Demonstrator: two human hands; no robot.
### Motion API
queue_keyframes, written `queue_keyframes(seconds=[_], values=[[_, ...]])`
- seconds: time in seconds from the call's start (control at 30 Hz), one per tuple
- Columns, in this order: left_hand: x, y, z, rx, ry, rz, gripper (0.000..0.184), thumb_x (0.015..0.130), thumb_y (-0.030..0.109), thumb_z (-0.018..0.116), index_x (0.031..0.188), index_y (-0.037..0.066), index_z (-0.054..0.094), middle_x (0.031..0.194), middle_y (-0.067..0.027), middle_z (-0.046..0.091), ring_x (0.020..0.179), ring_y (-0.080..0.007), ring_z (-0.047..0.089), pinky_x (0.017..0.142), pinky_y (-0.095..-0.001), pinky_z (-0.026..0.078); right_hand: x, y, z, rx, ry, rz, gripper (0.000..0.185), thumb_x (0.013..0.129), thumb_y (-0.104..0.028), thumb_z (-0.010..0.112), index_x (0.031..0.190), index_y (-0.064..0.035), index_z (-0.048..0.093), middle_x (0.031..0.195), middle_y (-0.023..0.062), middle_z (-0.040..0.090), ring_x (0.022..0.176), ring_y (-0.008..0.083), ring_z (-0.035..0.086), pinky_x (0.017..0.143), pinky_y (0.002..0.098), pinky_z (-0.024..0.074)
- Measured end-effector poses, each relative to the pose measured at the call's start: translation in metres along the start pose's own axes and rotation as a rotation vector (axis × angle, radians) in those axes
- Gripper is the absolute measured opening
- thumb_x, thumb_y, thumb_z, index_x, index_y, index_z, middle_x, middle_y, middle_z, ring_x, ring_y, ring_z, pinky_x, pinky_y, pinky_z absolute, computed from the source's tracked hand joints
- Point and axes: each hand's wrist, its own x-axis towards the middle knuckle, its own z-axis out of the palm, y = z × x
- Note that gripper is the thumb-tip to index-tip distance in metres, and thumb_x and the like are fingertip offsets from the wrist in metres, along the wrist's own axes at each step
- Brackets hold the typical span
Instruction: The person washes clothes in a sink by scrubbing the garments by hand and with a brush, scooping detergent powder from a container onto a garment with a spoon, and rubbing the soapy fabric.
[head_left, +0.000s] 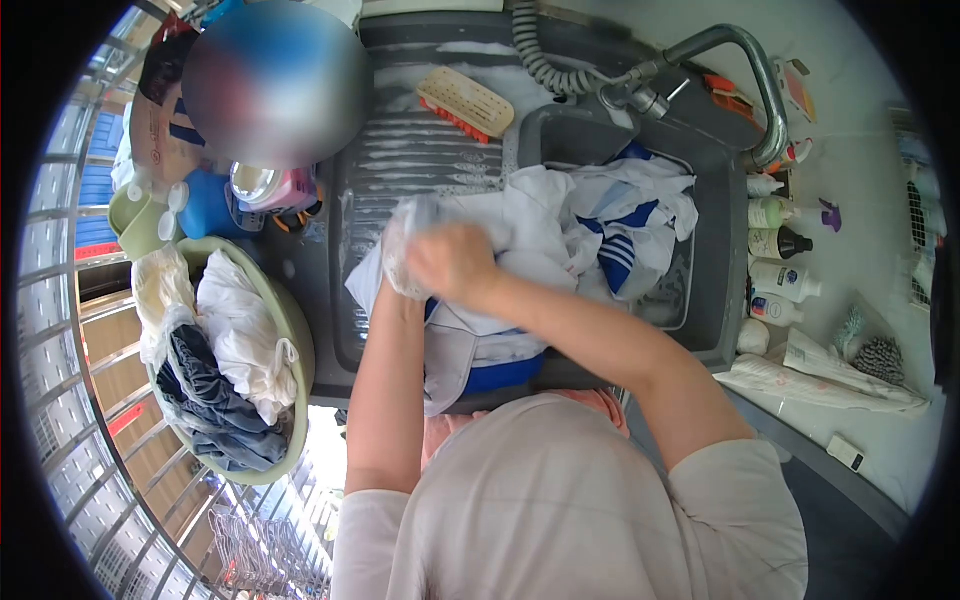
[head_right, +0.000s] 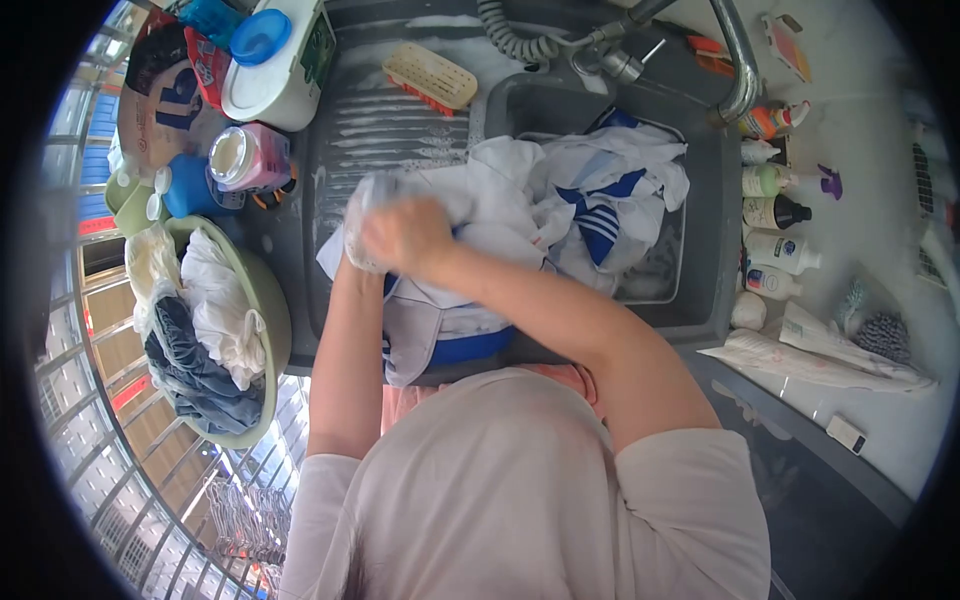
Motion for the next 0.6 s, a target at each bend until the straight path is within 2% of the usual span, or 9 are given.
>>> queue_keyframes(seconds=[0.13, 0.17, 0.2, 0.27, 0.3, 0.4, 0.47, 0.5, 0.6], values=[[0.004, 0.006, -0.021, 0.010, 0.060, -0.132, 0.024, 0.097, 0.030, 0.049, 0.095, 0.010, 0.061, 0.087, -0.0032, 0.062, 0.076, -0.0161, 0.058, 0.066, -0.0297, 0.052, -0.017, -0.002, -0.001, 0.068, 0.115, -0.222, 0.020, 0.073, -0.030, 0.066, 0.063, -0.0138, 0.061, 0.061, 0.0097, 0.061, 0.054, 0.0294, 0.061, 0.049, 0.0449, 0.0457], [0.006, 0.004, -0.017, -0.062, -0.192, -0.183, 0.028, 0.099, 0.032, 0.047, 0.102, 0.009, 0.062, 0.092, -0.0036, 0.064, 0.084, -0.0160, 0.062, 0.073, -0.0280, 0.052, -0.009, 0.004, -0.002, 0.022, 0.093, -0.174, 0.021, 0.076, -0.029, 0.065, 0.062, -0.0136, 0.060, 0.062, 0.0076, 0.061, 0.055, 0.0304, 0.060, 0.051, 0.0447, 0.0470], [-0.001, 0.002, 0.006, -0.058, -0.194, -0.187, 0.028, 0.099, 0.032, 0.047, 0.102, 0.009, 0.062, 0.092, -0.0036, 0.064, 0.084, -0.0160, 0.062, 0.073, -0.0280, 0.052, 0.000, 0.014, 0.000, 0.021, 0.099, -0.172, 0.021, 0.076, -0.029, 0.065, 0.062, -0.0136, 0.060, 0.062, 0.0076, 0.061, 0.055, 0.0304, 0.060, 0.051, 0.0447, 0.0470], [-0.014, 0.006, 0.060, 0.161, 0.329, -0.019, 0.034, 0.098, 0.037, 0.047, 0.111, 0.009, 0.059, 0.104, -0.0037, 0.066, 0.096, -0.0184, 0.063, 0.082, -0.0297, 0.051, 0.021, 0.033, 0.004, -0.032, 0.141, 0.065, 0.019, 0.080, -0.027, 0.063, 0.066, -0.0140, 0.061, 0.059, 0.0050, 0.059, 0.054, 0.0319, 0.058, 0.053, 0.0450, 0.0479], [-0.007, 0.013, 0.067, 0.086, 0.397, -0.129, 0.037, 0.099, 0.033, 0.042, 0.120, 0.005, 0.055, 0.117, -0.0076, 0.063, 0.108, -0.0215, 0.061, 0.085, -0.0322, 0.051, 0.024, 0.035, 0.002, -0.031, 0.152, 0.056, 0.019, 0.080, -0.027, 0.063, 0.066, -0.0140, 0.061, 0.059, 0.0050, 0.059, 0.054, 0.0319, 0.058, 0.053, 0.0450, 0.0479], [-0.030, 0.031, 0.106, -0.013, 0.379, -0.178, 0.038, 0.098, 0.027, 0.038, 0.123, 0.003, 0.054, 0.122, -0.0102, 0.062, 0.112, -0.0230, 0.060, 0.087, -0.0367, 0.051, 0.025, 0.039, -0.012, -0.054, 0.144, 0.240, 0.015, 0.083, -0.024, 0.063, 0.084, -0.0094, 0.065, 0.070, 0.0063, 0.061, 0.065, 0.0311, 0.060, 0.062, 0.0411, 0.0487], [-0.036, 0.031, 0.106, -0.037, 0.323, -0.116, 0.035, 0.097, 0.019, 0.036, 0.118, 0.001, 0.057, 0.117, -0.0117, 0.065, 0.106, -0.0246, 0.064, 0.086, -0.0393, 0.052, 0.018, 0.035, -0.026, 0.218, 0.361, 0.159, 0.021, 0.084, -0.028, 0.063, 0.093, -0.0096, 0.060, 0.085, 0.0101, 0.063, 0.080, 0.0315, 0.060, 0.070, 0.0409, 0.0474], [-0.038, 0.033, 0.093, -0.030, 0.239, -0.080, 0.038, 0.096, 0.020, 0.036, 0.120, -0.001, 0.055, 0.118, -0.0125, 0.064, 0.107, -0.0255, 0.063, 0.090, -0.0395, 0.050, 0.010, 0.035, -0.033, 0.219, 0.352, 0.025, 0.034, 0.082, -0.029, 0.068, 0.108, -0.0092, 0.058, 0.104, 0.0140, 0.058, 0.097, 0.0316, 0.056, 0.084, 0.0388, 0.0431], [-0.053, 0.036, 0.103, -0.044, 0.017, -0.041, 0.038, 0.095, 0.019, 0.040, 0.120, -0.004, 0.055, 0.116, -0.0135, 0.065, 0.106, -0.0253, 0.063, 0.093, -0.0393, 0.050, -0.009, 0.002, -0.071, 0.109, 0.167, -0.134, 0.044, 0.079, -0.027, 0.071, 0.118, -0.0113, 0.057, 0.108, 0.0145, 0.056, 0.104, 0.0320, 0.054, 0.092, 0.0379, 0.0398]])
